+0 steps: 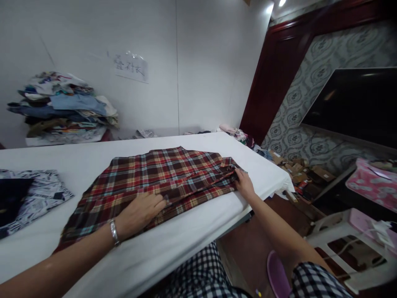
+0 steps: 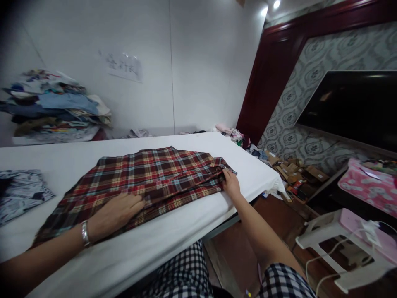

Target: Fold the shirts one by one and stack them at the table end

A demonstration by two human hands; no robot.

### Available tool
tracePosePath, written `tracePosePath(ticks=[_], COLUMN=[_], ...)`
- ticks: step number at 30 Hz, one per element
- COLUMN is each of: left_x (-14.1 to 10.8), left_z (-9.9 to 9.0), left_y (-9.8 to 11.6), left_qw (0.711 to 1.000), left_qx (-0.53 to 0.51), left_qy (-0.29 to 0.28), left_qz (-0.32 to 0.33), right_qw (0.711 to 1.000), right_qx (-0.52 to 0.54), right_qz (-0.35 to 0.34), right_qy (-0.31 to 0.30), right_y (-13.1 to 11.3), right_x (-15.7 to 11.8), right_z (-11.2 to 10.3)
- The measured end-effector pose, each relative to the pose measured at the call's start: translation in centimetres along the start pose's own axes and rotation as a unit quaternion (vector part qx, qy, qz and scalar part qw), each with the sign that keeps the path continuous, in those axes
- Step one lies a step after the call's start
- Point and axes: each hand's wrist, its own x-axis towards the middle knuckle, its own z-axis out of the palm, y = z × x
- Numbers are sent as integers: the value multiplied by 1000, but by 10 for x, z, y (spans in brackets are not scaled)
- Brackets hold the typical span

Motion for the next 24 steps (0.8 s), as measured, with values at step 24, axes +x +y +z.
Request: tracePosePath(ticks=[24], left_x=[-102], left_z=[34], left_y=[-15], left_qw=[971], left_qx=[-73], left_qy=[-43], left_qz=[-224], right_qw=[973], right_qx=[-121], right_qz=[-84], right_qy=[-177], right_y=[8], right_x=[-10], right_z=[-20])
